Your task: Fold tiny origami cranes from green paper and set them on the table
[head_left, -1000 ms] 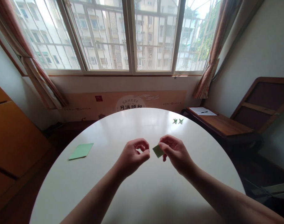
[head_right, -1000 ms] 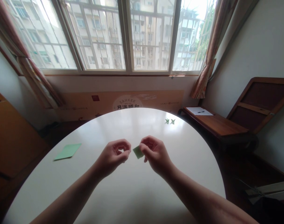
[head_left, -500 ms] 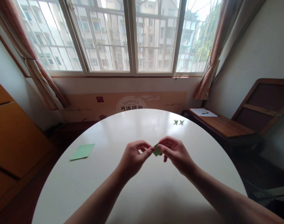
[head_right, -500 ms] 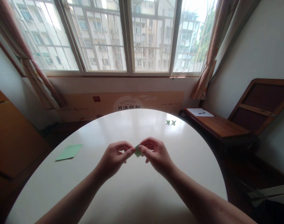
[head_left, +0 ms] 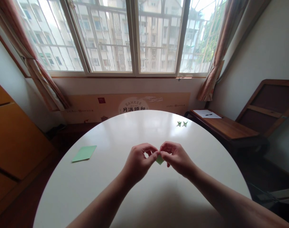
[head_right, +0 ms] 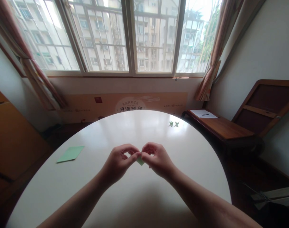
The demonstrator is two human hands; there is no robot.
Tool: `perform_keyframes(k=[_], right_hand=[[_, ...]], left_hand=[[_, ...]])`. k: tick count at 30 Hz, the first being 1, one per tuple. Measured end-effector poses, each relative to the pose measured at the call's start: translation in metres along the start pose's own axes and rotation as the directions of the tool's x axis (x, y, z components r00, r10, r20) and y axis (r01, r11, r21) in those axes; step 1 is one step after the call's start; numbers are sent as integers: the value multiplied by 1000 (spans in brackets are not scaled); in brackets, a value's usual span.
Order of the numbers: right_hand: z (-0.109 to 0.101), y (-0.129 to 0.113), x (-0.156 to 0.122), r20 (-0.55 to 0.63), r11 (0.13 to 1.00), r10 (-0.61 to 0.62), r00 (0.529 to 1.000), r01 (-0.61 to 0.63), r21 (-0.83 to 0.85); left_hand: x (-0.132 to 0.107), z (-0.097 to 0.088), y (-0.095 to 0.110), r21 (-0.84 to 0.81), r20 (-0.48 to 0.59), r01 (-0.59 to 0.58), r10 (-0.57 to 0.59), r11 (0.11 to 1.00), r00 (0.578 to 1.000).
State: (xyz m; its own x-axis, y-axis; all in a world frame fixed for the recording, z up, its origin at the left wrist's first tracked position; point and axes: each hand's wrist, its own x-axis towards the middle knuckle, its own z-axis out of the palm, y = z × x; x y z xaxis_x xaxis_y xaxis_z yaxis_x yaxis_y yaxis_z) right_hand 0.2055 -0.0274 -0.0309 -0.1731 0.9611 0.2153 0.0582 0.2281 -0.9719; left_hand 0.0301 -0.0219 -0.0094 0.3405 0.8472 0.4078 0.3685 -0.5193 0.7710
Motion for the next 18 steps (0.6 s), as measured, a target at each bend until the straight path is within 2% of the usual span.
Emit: perform_keyframes(k=[5,12,15,18], right_hand=[[-3,2,5,29,992,120,992,-121,23],[-8,4,9,37,987,161,986,-162,17],[-11,4,11,23,982,183,983,-184,46],[-14,3,13,-1,976,189,982,-187,107]], left_hand=[[0,1,-1,21,-31,8,-7,1000,999],[3,-2,-2,-27,-48,82,-83,996,995],[6,-7,-6,-133,-92,145,-158,981,983],[11,-14,-12,-312,-193,236,-305,920,933]])
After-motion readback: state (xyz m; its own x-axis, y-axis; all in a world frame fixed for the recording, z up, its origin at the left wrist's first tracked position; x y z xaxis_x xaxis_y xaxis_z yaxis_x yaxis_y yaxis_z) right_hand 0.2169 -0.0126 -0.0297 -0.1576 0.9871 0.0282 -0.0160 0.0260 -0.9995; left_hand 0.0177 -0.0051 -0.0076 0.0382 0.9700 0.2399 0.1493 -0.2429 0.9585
